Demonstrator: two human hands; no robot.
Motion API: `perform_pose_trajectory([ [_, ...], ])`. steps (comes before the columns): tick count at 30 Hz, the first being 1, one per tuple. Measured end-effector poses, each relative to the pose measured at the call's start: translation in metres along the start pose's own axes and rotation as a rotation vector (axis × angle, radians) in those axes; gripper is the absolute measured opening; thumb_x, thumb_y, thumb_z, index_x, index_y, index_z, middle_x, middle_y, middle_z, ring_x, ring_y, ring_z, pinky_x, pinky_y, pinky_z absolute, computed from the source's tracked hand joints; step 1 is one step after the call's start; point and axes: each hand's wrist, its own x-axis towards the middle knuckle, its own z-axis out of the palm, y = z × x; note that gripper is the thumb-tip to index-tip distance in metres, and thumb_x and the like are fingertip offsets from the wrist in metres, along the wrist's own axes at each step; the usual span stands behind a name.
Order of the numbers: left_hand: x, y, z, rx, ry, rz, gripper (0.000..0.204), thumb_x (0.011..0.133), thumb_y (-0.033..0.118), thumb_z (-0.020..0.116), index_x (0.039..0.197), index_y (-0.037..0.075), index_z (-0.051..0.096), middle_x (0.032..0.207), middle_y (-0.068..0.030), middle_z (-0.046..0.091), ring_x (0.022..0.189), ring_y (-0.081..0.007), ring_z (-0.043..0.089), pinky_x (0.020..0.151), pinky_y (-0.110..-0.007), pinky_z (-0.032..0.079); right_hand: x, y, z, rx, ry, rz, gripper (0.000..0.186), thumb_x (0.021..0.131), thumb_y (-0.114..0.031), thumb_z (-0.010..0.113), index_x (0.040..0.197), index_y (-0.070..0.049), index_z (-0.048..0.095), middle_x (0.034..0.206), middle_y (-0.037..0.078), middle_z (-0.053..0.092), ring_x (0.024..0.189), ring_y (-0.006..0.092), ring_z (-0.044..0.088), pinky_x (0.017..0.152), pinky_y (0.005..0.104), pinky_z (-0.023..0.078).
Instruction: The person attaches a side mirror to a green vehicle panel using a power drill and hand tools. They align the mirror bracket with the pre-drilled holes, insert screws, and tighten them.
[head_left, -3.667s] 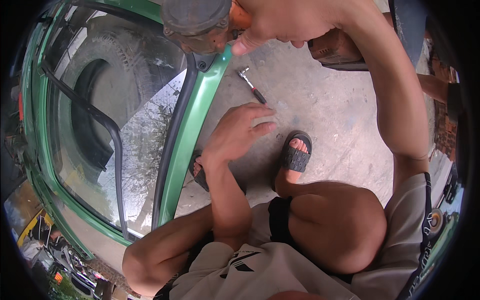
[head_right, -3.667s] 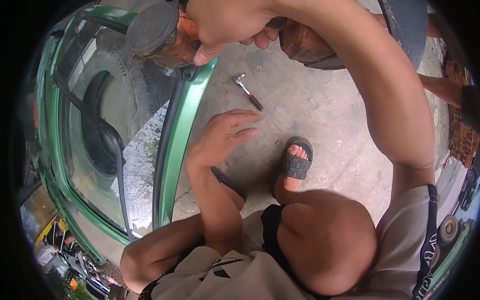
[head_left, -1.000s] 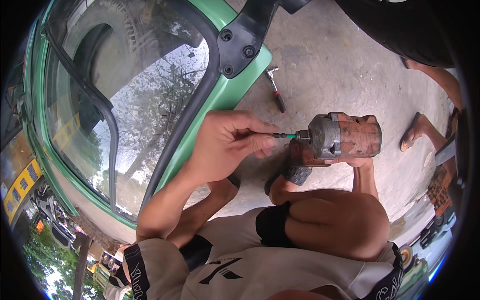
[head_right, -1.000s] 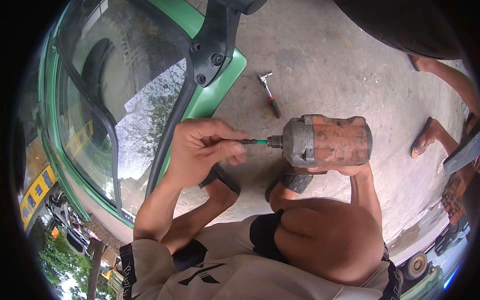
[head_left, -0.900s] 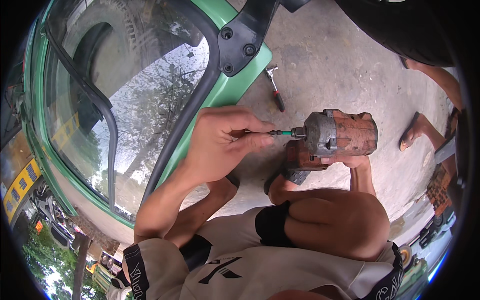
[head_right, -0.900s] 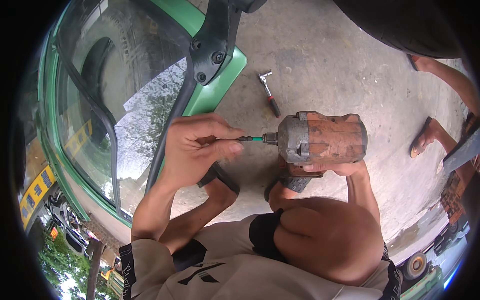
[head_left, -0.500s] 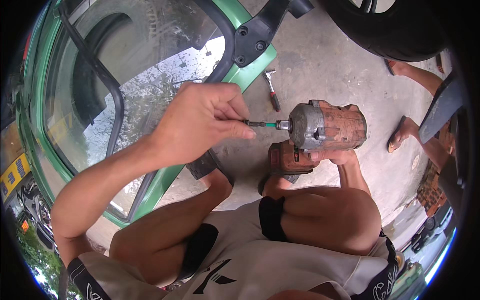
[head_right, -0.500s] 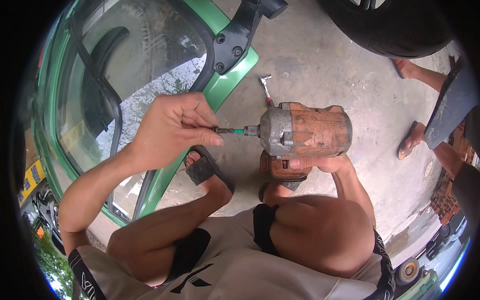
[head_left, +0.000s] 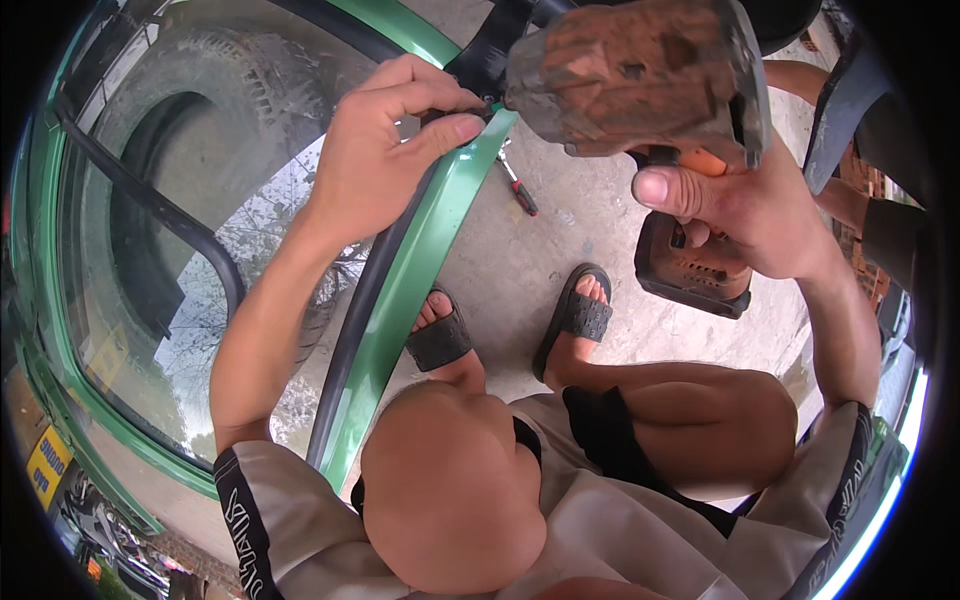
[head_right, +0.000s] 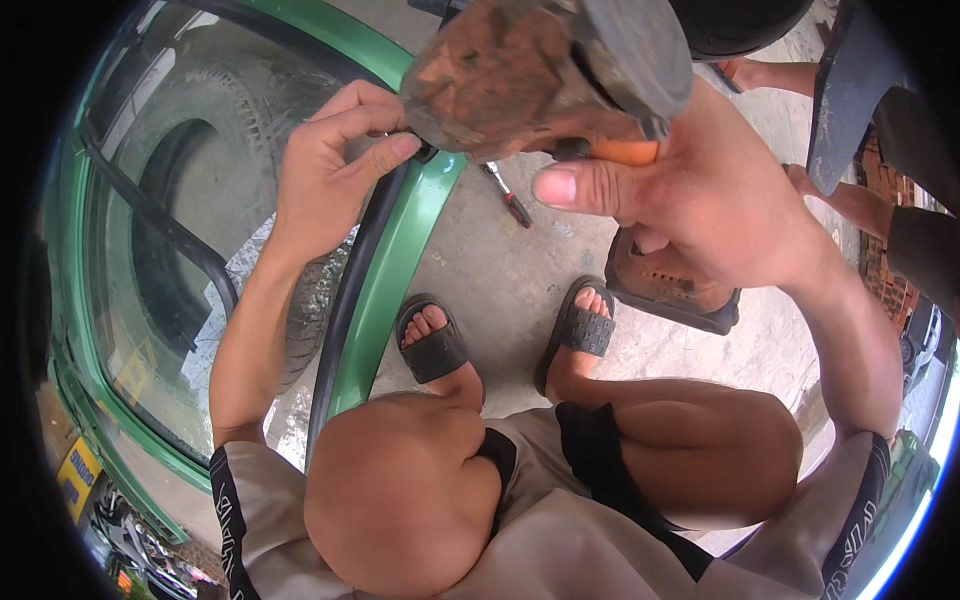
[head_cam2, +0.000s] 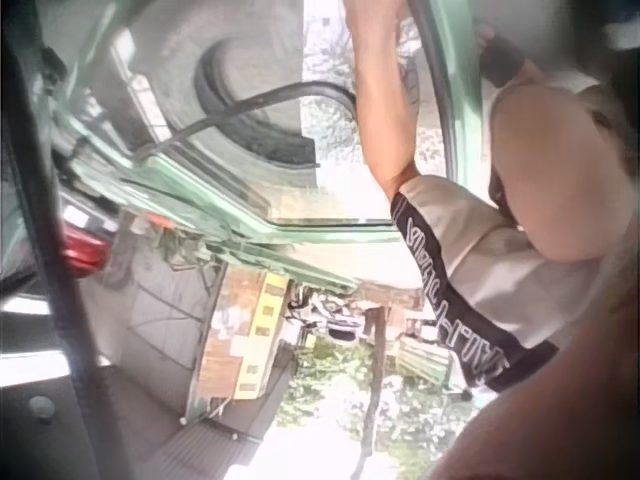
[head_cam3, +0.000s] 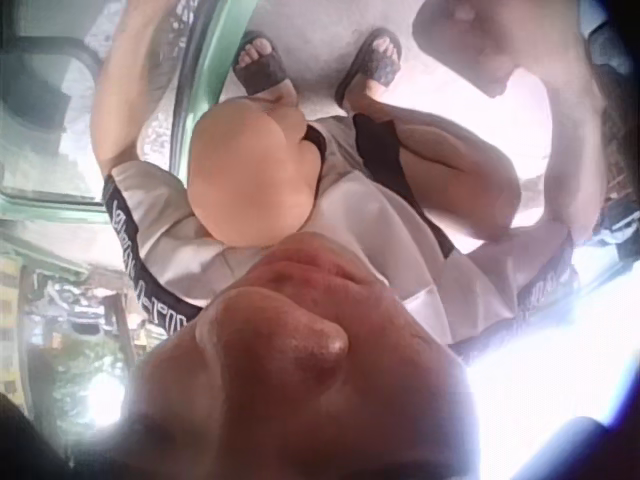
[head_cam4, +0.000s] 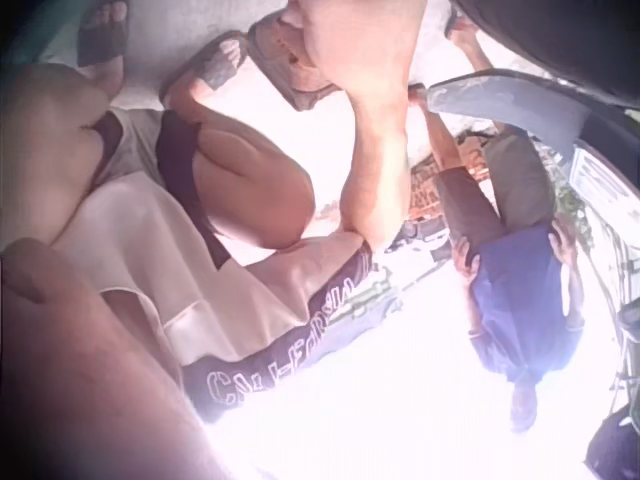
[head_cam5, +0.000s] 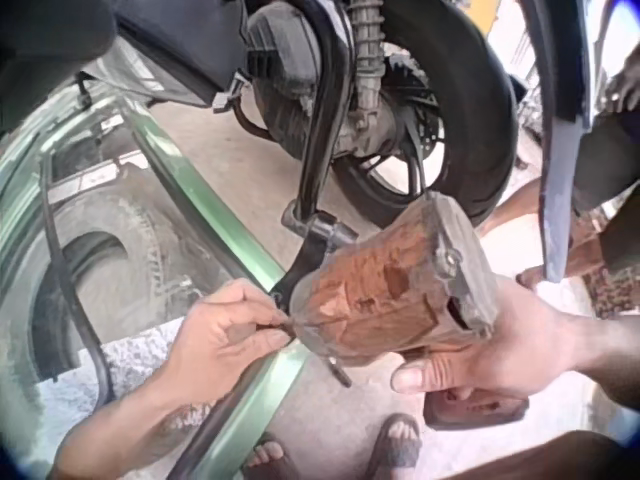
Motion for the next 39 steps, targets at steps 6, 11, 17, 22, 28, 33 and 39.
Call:
perform_pose_trajectory([
  [6, 0.003, -0.015, -0.005, 0.066, -0.074, 0.041, 0.018, 0.092, 0.003, 0.069, 0.107, -0.001, 0.075, 0.101, -0.0089, 0.066, 0.099, -0.0246, 0.063, 0.091, -0.034, 0.048, 0.012, -0.078, 0.010, -0.451, 0.030, -0.057, 0.052, 0.089, -0.036, 0.080, 0.124, -0.001, 0.064, 0.100, 0.013, 0.074, 0.080, 0.0238, 0.070, 0.068, 0.0347, 0.055],
  [11, -0.001, -0.025, 0.002, 0.122, -0.068, -0.079, 0.016, 0.091, 0.003, 0.069, 0.105, -0.001, 0.074, 0.100, -0.0097, 0.065, 0.097, -0.0282, 0.062, 0.091, -0.035, 0.047, 0.028, -0.071, -0.003, -0.671, -0.229, -0.250, 0.041, 0.095, -0.030, 0.075, 0.122, -0.001, 0.066, 0.094, 0.015, 0.074, 0.084, 0.0290, 0.069, 0.075, 0.0404, 0.054],
  [17, 0.000, -0.030, 0.005, 0.178, -0.010, 0.075, 0.018, 0.088, 0.004, 0.071, 0.105, -0.002, 0.074, 0.101, -0.0115, 0.066, 0.097, -0.0317, 0.062, 0.090, -0.038, 0.049, 0.042, -0.055, -0.002, -0.575, -0.289, -0.263, 0.034, 0.095, -0.025, 0.074, 0.118, 0.000, 0.067, 0.088, 0.016, 0.072, 0.080, 0.0319, 0.069, 0.075, 0.0446, 0.052],
  [22, -0.001, -0.030, -0.007, 0.293, -0.062, 0.019, 0.018, 0.085, 0.005, 0.072, 0.101, -0.004, 0.074, 0.099, -0.0130, 0.067, 0.098, -0.0340, 0.065, 0.088, -0.042, 0.050, 0.041, -0.095, 0.005, -0.769, -0.287, 0.031, 0.034, 0.095, -0.024, 0.074, 0.118, 0.000, 0.067, 0.094, 0.018, 0.074, 0.086, 0.0339, 0.070, 0.078, 0.0431, 0.053],
  [28, 0.015, -0.030, -0.043, 0.647, -0.114, -0.103, 0.025, 0.087, 0.012, 0.075, 0.110, 0.002, 0.075, 0.105, -0.0145, 0.075, 0.096, -0.0304, 0.069, 0.088, -0.040, 0.053, 0.039, -0.094, 0.006, -0.876, -0.262, -0.075, 0.034, 0.096, -0.026, 0.072, 0.117, 0.001, 0.068, 0.095, 0.019, 0.074, 0.088, 0.0345, 0.071, 0.081, 0.0430, 0.053],
  [33, 0.076, -0.024, -0.045, 0.798, -0.477, 0.186, 0.032, 0.084, 0.016, 0.076, 0.113, 0.003, 0.073, 0.109, -0.0157, 0.073, 0.101, -0.0309, 0.067, 0.090, -0.041, 0.051, 0.043, -0.102, 0.002, -0.900, -0.307, -0.219, 0.034, 0.096, -0.028, 0.071, 0.115, 0.001, 0.068, 0.096, 0.019, 0.074, 0.090, 0.0349, 0.071, 0.084, 0.0428, 0.053],
  [39, 0.114, -0.029, -0.039, 0.705, -0.760, 0.366, 0.041, 0.081, 0.021, 0.078, 0.117, 0.005, 0.070, 0.114, -0.0172, 0.070, 0.107, -0.0314, 0.065, 0.094, -0.041, 0.050, 0.054, -0.126, 0.003, -0.914, -0.391, -0.211, 0.035, 0.097, -0.029, 0.069, 0.113, 0.001, 0.069, 0.094, 0.020, 0.074, 0.092, 0.0357, 0.071, 0.085, 0.0433, 0.054],
])
